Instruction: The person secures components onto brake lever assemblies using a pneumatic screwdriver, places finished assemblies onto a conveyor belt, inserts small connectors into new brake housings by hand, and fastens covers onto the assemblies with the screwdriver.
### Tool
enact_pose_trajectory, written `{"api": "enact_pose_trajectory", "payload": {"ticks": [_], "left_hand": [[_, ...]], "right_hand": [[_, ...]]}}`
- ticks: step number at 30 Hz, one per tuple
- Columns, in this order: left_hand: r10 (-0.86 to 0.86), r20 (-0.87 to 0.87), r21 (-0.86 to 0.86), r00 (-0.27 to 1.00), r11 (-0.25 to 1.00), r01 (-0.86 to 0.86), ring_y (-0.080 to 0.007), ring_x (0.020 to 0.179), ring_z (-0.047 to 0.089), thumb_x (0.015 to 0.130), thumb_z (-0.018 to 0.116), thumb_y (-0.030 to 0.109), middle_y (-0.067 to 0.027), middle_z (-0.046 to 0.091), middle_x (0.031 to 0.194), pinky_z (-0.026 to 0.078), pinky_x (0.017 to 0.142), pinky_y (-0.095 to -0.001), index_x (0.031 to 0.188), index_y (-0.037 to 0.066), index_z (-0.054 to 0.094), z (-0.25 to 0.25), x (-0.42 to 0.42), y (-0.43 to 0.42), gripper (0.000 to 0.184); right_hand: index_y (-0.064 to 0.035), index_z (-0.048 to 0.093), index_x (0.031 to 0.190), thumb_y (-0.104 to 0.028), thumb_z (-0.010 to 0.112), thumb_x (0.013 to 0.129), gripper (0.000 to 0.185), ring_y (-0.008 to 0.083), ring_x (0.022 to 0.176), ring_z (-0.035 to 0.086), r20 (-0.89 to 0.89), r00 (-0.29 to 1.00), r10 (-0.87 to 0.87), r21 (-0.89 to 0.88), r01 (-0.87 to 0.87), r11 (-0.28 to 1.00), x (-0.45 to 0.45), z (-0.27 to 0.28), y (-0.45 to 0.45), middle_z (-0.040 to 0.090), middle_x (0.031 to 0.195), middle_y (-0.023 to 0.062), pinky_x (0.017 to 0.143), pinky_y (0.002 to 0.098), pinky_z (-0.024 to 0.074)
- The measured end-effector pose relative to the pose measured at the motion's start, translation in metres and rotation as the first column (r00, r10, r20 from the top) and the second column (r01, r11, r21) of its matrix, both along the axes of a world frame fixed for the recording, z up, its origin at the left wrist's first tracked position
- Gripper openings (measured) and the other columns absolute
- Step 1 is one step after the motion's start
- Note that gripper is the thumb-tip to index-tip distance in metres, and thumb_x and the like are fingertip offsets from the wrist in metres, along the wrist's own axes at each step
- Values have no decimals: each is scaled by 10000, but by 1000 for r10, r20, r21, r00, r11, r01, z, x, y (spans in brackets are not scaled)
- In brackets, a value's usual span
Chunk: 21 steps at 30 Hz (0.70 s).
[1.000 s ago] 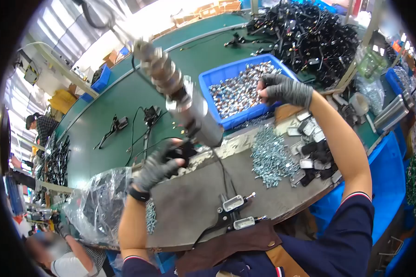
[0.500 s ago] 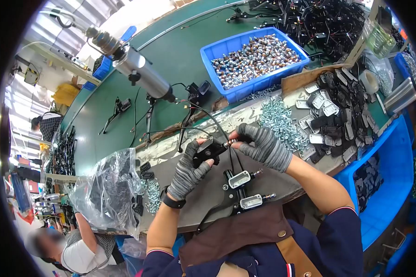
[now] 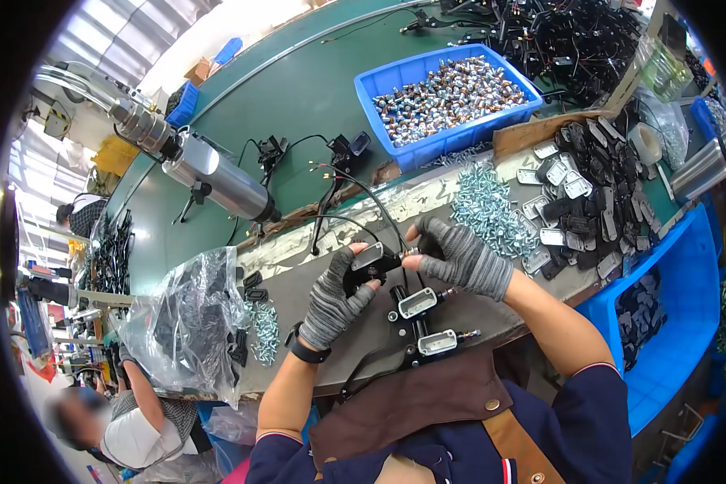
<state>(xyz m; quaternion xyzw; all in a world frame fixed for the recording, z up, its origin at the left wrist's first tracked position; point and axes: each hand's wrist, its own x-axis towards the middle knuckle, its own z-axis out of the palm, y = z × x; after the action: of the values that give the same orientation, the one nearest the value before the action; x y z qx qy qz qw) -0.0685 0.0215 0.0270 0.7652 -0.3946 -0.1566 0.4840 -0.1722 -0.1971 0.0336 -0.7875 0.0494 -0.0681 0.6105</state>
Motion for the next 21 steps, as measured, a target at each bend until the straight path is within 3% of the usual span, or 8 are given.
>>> {"api": "enact_pose_trajectory", "payload": {"ticks": [1,4,9,12,14,16,19,21], "left_hand": [[4,-10,16,1000,1000,-4,-260,922,669,798,711,110,-153,643,1084,522,787,-341,1293,110,492,-1,1,1,541],[-3,-8,31,1000,1000,3,-259,901,673,799,711,114,-143,645,1084,525,775,-342,1296,114,492,-7,0,3,543],[5,-18,77,1000,997,-4,-275,869,671,803,702,120,-129,650,1073,526,761,-351,1303,121,492,-6,-1,7,543],[-13,-36,129,999,992,18,-265,918,654,800,687,98,-128,646,1083,511,803,-349,1301,112,496,-2,-6,8,536],[-75,9,152,997,986,73,-225,1030,624,795,665,53,-128,639,1100,483,889,-335,1295,92,505,2,-7,5,527],[-114,-15,175,993,978,114,-233,1023,627,796,655,51,-130,641,1100,485,882,-332,1287,94,515,9,-10,5,512],[-196,-37,210,980,957,199,-248,1008,632,800,635,49,-134,645,1099,488,869,-327,1271,97,536,19,2,4,484],[-146,174,107,974,986,129,-272,977,635,803,643,68,-142,645,1082,497,837,-336,1212,90,571,19,27,4,417]], "right_hand": [[-48,609,862,-307,660,878,264,310,570,569,-5,1000,4,2,-4,1000,0,-1,-1,541,600,137,564,362,460],[-44,601,903,-335,664,873,299,308,618,611,-121,990,67,-299,-101,949,-1,-10,-11,594,658,117,588,367,472],[-39,610,1007,-326,690,852,336,301,719,646,-205,966,160,-223,-205,953,-17,0,-14,643,777,123,640,365,492],[-32,615,1069,-319,710,832,384,298,816,656,-108,914,392,-270,-406,873,-33,-1,-7,655,883,153,709,359,506],[-31,615,1074,-316,713,829,388,301,833,654,-103,926,363,-244,-377,894,-40,-6,-3,653,897,160,723,360,507],[-28,617,1083,-309,718,823,396,308,866,651,-92,950,298,-187,-310,932,-47,-10,1,649,924,172,752,362,508],[-26,615,1081,-285,717,827,377,295,863,656,-74,952,298,-274,-307,912,-45,15,-1,651,921,162,757,357,510],[-24,615,1080,-272,717,829,368,289,861,658,-60,955,291,-323,-295,899,-40,21,-5,652,920,158,759,354,510]]}}
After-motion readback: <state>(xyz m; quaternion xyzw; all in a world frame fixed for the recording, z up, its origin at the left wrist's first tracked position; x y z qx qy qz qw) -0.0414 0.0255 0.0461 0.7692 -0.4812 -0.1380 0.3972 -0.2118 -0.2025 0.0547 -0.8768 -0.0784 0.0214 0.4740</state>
